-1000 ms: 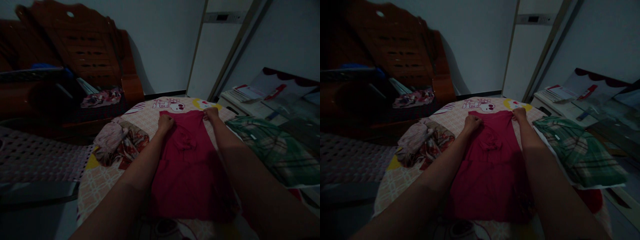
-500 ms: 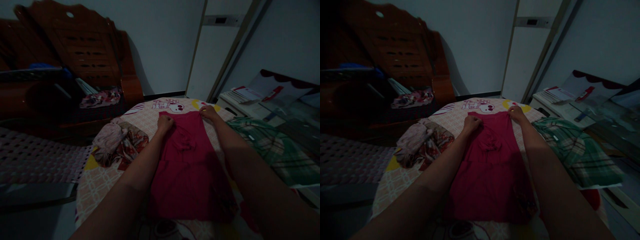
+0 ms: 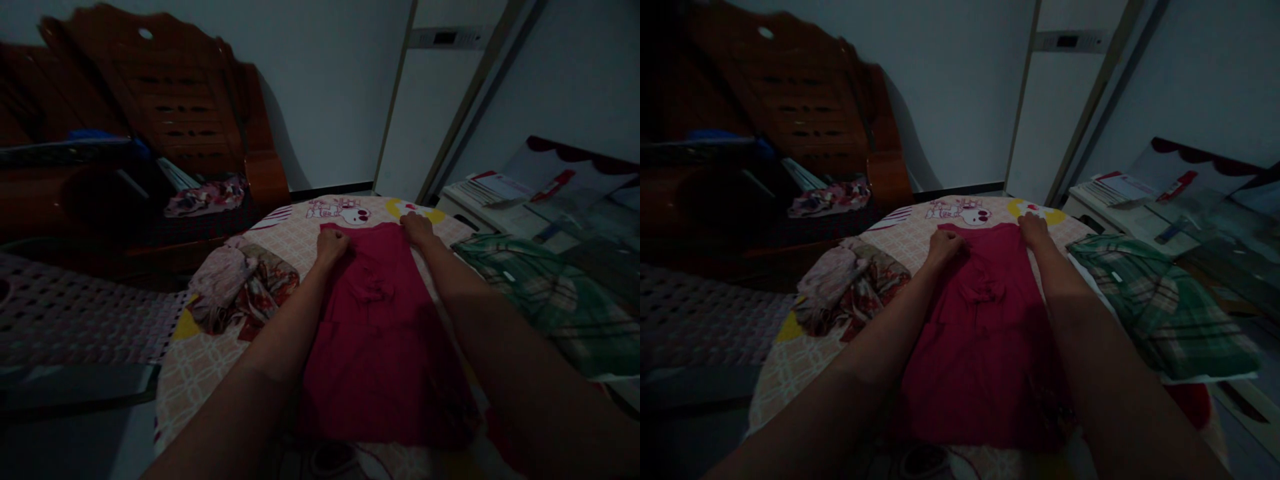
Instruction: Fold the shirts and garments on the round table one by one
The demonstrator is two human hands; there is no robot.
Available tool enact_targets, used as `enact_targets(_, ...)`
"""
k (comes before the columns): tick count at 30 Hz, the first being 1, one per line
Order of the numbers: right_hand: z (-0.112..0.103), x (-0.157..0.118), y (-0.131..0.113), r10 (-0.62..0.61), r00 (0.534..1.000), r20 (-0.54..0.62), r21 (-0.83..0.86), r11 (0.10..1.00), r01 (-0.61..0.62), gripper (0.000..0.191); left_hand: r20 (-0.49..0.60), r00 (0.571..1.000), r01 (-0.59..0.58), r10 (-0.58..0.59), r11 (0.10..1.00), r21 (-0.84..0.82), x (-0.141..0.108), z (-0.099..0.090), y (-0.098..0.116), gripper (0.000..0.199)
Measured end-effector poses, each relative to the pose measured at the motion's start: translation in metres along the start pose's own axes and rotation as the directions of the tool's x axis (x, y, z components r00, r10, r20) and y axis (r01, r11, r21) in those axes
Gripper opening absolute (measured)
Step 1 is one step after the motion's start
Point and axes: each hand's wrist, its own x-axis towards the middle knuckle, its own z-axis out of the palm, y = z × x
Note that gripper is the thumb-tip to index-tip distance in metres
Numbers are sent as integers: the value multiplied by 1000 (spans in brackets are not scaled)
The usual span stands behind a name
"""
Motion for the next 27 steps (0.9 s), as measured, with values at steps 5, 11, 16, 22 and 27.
enact_targets(5, 5, -2, 7, 154, 985, -76, 181, 974, -139, 47, 47, 999, 22, -23, 999, 35, 1, -2, -2, 26)
enact_targets(11, 8, -16, -13, 24, 992, -126, 236, 972, 7, 40, 72, 997, -2, 1, 1000, 18, 2, -2, -4, 25)
enact_targets(16, 15, -30, -36, -42, 997, -64, 215, 975, 55, 40, 66, 998, -13, 13, 1000, -4, 5, 2, -9, 24)
enact_targets(22, -22, -70, -68, -157, 972, -175, 338, 918, 210, 24, 74, 997, -21, 24, 999, -47, 9, 4, -14, 31)
enact_targets(27, -43, -131, -92, -413, 911, -19, 381, 839, 388, 17, 37, 994, -100, 101, 995, -17, 7, 2, -9, 33)
